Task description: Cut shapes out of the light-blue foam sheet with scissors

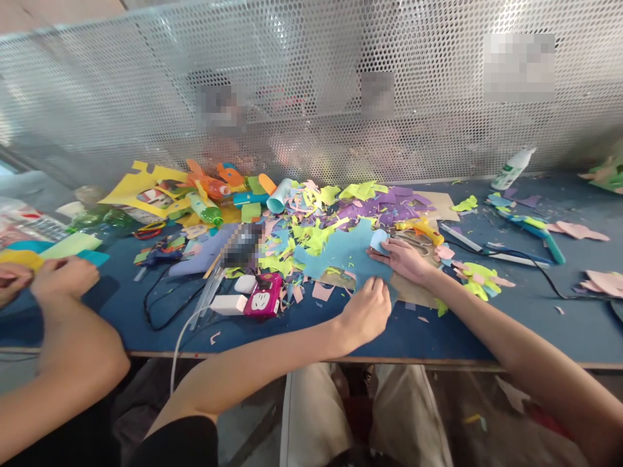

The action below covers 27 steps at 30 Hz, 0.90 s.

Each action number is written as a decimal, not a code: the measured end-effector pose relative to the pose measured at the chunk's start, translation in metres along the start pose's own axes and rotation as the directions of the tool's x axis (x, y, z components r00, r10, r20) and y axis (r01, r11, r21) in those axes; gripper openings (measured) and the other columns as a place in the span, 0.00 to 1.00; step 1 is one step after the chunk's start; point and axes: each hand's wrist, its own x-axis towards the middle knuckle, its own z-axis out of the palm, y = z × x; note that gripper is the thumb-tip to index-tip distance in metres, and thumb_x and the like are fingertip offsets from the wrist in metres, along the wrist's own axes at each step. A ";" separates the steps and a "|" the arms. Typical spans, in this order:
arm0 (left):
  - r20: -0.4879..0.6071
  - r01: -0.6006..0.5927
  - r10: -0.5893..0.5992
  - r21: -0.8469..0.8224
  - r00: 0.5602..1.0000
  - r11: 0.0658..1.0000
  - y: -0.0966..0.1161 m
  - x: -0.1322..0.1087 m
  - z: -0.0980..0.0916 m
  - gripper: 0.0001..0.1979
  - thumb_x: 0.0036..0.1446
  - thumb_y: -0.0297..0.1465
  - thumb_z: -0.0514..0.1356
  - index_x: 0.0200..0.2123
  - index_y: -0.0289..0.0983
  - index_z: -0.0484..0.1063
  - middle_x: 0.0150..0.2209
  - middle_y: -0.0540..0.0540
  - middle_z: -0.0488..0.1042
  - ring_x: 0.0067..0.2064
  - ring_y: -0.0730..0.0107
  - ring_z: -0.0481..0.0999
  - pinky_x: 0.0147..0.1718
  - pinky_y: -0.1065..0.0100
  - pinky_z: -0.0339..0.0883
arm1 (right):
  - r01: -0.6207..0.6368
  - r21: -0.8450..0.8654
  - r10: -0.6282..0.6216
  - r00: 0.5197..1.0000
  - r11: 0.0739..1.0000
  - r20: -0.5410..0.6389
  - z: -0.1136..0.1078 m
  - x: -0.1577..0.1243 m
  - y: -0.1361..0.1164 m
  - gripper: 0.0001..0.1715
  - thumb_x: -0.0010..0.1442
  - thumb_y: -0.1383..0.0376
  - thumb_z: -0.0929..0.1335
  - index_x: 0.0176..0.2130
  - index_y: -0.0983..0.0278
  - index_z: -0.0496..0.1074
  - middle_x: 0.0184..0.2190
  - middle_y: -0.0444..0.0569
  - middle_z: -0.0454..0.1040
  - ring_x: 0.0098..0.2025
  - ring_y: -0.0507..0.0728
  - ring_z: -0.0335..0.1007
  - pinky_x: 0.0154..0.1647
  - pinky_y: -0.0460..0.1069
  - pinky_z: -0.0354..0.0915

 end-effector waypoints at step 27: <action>-0.010 -0.033 0.033 -0.004 0.999 0.999 0.005 0.006 -0.003 0.09 0.60 0.26 0.54 0.37 0.30 0.74 0.35 0.38 0.71 0.43 0.56 0.69 0.39 0.59 0.64 | -0.031 -0.015 0.032 0.998 0.999 0.047 -0.010 0.003 0.001 0.11 0.52 0.62 0.77 0.28 0.62 0.73 0.32 0.51 0.77 0.50 0.67 0.79 0.62 0.62 0.67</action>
